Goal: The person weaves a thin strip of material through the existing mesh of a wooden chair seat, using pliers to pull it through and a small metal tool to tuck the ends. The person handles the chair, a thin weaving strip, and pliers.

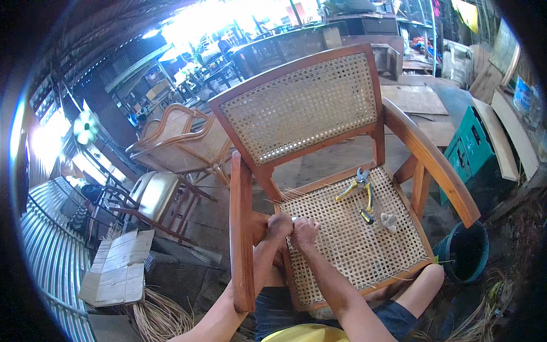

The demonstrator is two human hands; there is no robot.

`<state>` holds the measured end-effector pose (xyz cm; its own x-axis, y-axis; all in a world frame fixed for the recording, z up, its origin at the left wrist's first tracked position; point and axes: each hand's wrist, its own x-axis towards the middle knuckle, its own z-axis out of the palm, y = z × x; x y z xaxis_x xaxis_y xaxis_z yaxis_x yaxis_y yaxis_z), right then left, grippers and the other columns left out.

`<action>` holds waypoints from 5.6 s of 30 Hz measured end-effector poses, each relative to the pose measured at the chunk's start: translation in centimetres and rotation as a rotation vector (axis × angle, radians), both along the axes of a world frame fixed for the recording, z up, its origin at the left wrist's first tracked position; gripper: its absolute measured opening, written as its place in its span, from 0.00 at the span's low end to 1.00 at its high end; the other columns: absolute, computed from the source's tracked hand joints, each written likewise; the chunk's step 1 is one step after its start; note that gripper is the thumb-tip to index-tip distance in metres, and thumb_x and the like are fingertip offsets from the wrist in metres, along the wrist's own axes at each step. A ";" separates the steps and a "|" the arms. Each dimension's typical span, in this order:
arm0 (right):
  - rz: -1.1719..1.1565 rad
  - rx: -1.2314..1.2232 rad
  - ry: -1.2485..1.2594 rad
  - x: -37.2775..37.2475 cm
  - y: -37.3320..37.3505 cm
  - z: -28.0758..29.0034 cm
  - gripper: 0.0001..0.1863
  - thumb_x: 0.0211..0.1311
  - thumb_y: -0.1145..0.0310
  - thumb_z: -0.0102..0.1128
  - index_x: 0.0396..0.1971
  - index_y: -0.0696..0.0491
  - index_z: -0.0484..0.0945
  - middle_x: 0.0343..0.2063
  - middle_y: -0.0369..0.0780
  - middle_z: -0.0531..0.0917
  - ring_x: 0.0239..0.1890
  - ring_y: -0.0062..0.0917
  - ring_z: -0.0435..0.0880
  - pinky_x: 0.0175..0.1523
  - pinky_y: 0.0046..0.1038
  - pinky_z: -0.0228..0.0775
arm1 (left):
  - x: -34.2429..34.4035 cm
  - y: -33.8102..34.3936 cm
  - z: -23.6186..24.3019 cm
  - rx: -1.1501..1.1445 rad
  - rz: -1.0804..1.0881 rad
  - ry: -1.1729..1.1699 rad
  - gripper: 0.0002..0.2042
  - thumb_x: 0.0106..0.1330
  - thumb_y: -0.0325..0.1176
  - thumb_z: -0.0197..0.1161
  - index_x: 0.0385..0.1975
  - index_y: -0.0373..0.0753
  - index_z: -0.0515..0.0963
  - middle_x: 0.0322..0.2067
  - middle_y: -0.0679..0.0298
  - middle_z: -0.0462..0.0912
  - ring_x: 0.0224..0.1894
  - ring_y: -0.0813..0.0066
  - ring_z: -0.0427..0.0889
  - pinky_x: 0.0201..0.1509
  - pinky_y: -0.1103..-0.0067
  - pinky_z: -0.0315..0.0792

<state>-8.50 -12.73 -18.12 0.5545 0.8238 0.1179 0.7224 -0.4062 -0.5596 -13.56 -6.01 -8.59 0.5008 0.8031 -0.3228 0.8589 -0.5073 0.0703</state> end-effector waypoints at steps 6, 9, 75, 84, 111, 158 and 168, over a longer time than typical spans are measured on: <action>0.012 -0.152 -0.045 -0.4 0.1 2.0 0.14 0.55 0.58 0.64 0.40 0.46 0.83 0.44 0.38 0.82 0.56 0.37 0.75 0.61 0.51 0.58 | -0.3 1.0 -2.1 -0.038 0.094 -0.015 0.13 0.63 0.29 0.58 0.41 0.29 0.84 0.43 0.41 0.85 0.47 0.48 0.86 0.48 0.62 0.81; 0.075 -0.196 -0.124 -0.5 0.7 2.4 0.15 0.57 0.56 0.63 0.41 0.47 0.83 0.44 0.40 0.82 0.54 0.37 0.77 0.60 0.55 0.59 | -0.1 3.1 -7.7 0.166 0.484 -0.311 0.13 0.67 0.31 0.55 0.45 0.30 0.81 0.46 0.41 0.82 0.49 0.46 0.85 0.49 0.61 0.81; 0.037 0.132 -0.027 5.1 -20.9 2.0 0.33 0.58 0.58 0.71 0.60 0.53 0.69 0.61 0.43 0.71 0.68 0.39 0.66 0.72 0.39 0.60 | -11.5 -17.1 -3.7 -0.086 0.069 -0.894 0.11 0.75 0.35 0.55 0.44 0.32 0.77 0.33 0.49 0.82 0.35 0.52 0.82 0.40 0.68 0.75; -0.131 0.464 -0.037 9.1 -20.6 9.2 0.19 0.67 0.64 0.63 0.53 0.57 0.74 0.50 0.49 0.77 0.55 0.40 0.77 0.59 0.38 0.70 | -10.3 -16.1 -3.4 -0.023 -0.046 -0.767 0.11 0.75 0.35 0.52 0.51 0.37 0.72 0.47 0.49 0.77 0.42 0.45 0.81 0.42 0.59 0.76; -0.576 -0.442 -0.021 16.5 1.0 6.1 0.53 0.63 0.30 0.45 0.75 0.53 0.45 0.73 0.52 0.53 0.74 0.51 0.54 0.74 0.60 0.39 | -3.7 -15.6 -6.7 0.008 -0.142 -0.790 0.19 0.68 0.44 0.63 0.50 0.37 0.73 0.55 0.46 0.70 0.50 0.50 0.77 0.52 0.59 0.71; 0.190 -0.602 1.594 4.7 -24.7 9.4 0.26 0.53 0.59 0.78 0.50 0.54 0.83 0.40 0.34 0.85 0.43 0.18 0.81 0.52 0.23 0.72 | -3.7 16.1 -1.9 -0.481 -0.570 -0.149 0.13 0.54 0.38 0.68 0.33 0.35 0.87 0.27 0.61 0.88 0.30 0.75 0.84 0.38 0.73 0.75; 0.306 -0.246 2.247 0.5 -23.5 9.8 0.42 0.58 0.51 0.63 0.66 0.62 0.63 0.59 0.54 0.74 0.61 0.45 0.75 0.67 0.48 0.61 | -3.6 16.5 -3.2 -0.645 -0.489 -0.112 0.12 0.53 0.37 0.72 0.33 0.38 0.88 0.28 0.61 0.89 0.30 0.75 0.86 0.38 0.75 0.76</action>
<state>-8.02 -36.27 -8.29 -0.4943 0.7777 -0.3885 -0.7490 -0.6078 -0.2638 -17.17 10.49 -11.84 0.8034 0.1586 -0.5739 0.5213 -0.6532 0.5492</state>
